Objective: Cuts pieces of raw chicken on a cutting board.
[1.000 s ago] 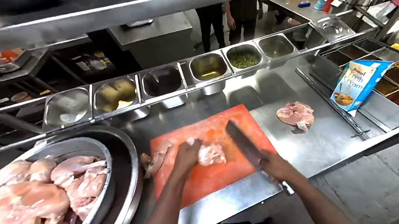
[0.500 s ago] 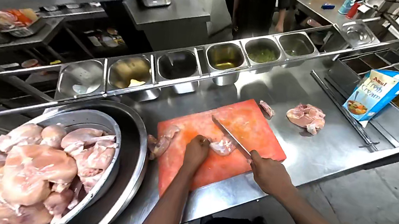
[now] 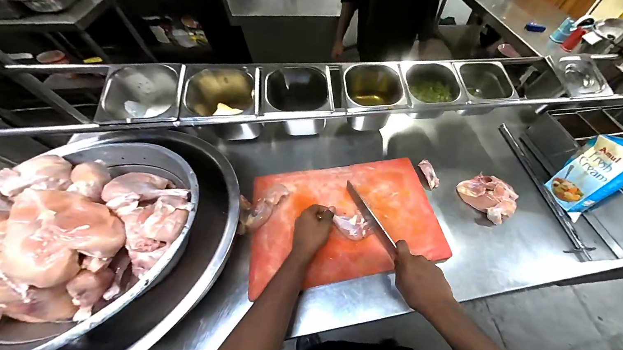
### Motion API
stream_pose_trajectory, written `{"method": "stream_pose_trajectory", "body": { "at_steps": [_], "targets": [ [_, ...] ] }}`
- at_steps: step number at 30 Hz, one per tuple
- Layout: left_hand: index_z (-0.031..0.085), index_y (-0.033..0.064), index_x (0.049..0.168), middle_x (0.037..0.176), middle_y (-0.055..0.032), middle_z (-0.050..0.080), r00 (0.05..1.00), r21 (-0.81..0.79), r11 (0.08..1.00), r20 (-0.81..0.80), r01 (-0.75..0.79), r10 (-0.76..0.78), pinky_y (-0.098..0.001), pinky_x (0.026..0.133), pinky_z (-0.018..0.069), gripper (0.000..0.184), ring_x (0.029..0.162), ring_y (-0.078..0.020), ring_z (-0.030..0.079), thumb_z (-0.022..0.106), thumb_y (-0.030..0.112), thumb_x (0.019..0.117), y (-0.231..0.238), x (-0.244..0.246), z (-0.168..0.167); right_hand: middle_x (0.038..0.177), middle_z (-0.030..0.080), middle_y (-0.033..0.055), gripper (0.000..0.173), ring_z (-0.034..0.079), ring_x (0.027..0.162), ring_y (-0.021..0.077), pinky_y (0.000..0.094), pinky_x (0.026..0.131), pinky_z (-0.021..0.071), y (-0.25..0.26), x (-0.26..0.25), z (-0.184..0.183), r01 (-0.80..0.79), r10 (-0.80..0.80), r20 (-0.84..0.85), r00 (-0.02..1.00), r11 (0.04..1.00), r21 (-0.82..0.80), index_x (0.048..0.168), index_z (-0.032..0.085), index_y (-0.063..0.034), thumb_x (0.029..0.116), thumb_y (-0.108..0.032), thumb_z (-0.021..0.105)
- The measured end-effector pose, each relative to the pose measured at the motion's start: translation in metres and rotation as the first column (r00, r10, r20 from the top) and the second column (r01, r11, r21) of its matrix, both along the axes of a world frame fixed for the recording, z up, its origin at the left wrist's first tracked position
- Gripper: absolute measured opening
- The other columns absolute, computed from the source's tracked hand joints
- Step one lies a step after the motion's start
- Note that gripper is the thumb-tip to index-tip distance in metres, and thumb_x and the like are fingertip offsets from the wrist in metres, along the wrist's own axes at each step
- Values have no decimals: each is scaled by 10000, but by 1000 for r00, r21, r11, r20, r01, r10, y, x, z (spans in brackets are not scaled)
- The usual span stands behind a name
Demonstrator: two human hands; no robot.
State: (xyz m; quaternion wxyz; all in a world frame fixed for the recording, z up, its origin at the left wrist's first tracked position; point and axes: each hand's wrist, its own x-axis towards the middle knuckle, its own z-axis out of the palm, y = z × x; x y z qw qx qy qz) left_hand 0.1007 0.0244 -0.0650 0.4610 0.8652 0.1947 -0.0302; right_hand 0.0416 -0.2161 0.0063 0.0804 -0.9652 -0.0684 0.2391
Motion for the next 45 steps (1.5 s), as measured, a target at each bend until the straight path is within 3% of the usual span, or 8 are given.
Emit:
{"method": "stream_pose_trajectory", "body": {
  "at_steps": [5, 11, 16, 22, 30, 37, 41, 45],
  "targets": [
    [640, 45, 1256, 1037, -175, 722, 986, -17, 987, 44, -162, 163, -591, 880, 552, 398, 953, -338, 704, 506, 375, 1079, 10, -25, 19, 717, 651, 138, 285, 694, 667, 367, 558, 593, 560, -13, 2, 62, -96, 18, 384, 923, 978, 184, 1204, 582, -87, 1093, -317, 455],
    [543, -16, 1300, 1070, -179, 648, 837, -106, 920, 387, -377, 387, -477, 807, 572, 377, 890, -260, 661, 576, 247, 1032, 38, -87, 0, 706, 553, 12, 399, 564, 517, 135, 370, 446, 549, 16, 20, 149, -475, -523, 764, 379, 599, 645, 1295, 410, 5, 1124, -355, 382],
    [608, -54, 1219, 1102, -194, 663, 789, 145, 952, 600, -270, 133, -460, 842, 572, 423, 961, -283, 660, 606, 285, 966, 21, -94, -2, 944, 684, 208, 333, 714, 893, 415, 588, 760, 577, 43, 32, 1, 0, -15, 136, 991, 994, 111, 1322, 475, -38, 1061, -244, 461],
    [697, 209, 1289, 1372, -44, 648, 711, 594, 740, 368, 316, -599, -564, 1044, 475, 495, 1293, -285, 585, 584, 552, 950, -13, -45, -6, 1033, 688, 218, 337, 715, 952, 418, 589, 766, 584, 58, 45, 14, -4, 5, -64, 998, 1000, 18, 1305, 491, -51, 1044, -253, 557],
    [687, 273, 1280, 1442, -12, 554, 778, 364, 700, -133, 614, -613, -579, 995, 420, 543, 1279, -287, 515, 740, 562, 823, -43, -37, 15, 1004, 687, 216, 355, 702, 964, 412, 607, 809, 561, 20, 60, -15, 101, -94, -42, 995, 971, 215, 1298, 529, -55, 1093, -335, 456],
    [565, 115, 1318, 1018, -182, 718, 886, 146, 874, -94, 464, -454, -627, 804, 572, 512, 907, -372, 716, 780, 290, 888, -30, -16, 49, 904, 674, 190, 333, 702, 802, 369, 565, 719, 568, -15, 49, -11, 239, -247, -13, 969, 924, 297, 1264, 536, -70, 1105, -346, 438],
    [669, 147, 1295, 1288, -127, 651, 855, 566, 766, 189, 307, -483, -559, 912, 551, 382, 1144, -345, 642, 721, 221, 924, -13, -12, 40, 817, 661, 157, 326, 689, 681, 318, 525, 646, 578, -24, 36, -12, 256, -286, 29, 958, 893, 370, 1263, 542, -83, 1101, -350, 448],
    [509, 205, 1521, 1594, -32, 454, 672, 538, 534, -82, 652, -736, -548, 1151, 373, 602, 1461, -318, 392, 623, 453, 985, 15, -26, 9, 796, 664, 158, 324, 695, 684, 325, 535, 644, 578, -21, 21, -7, 222, -256, 49, 965, 906, 360, 1274, 531, -80, 1096, -340, 453]
  ]
}}
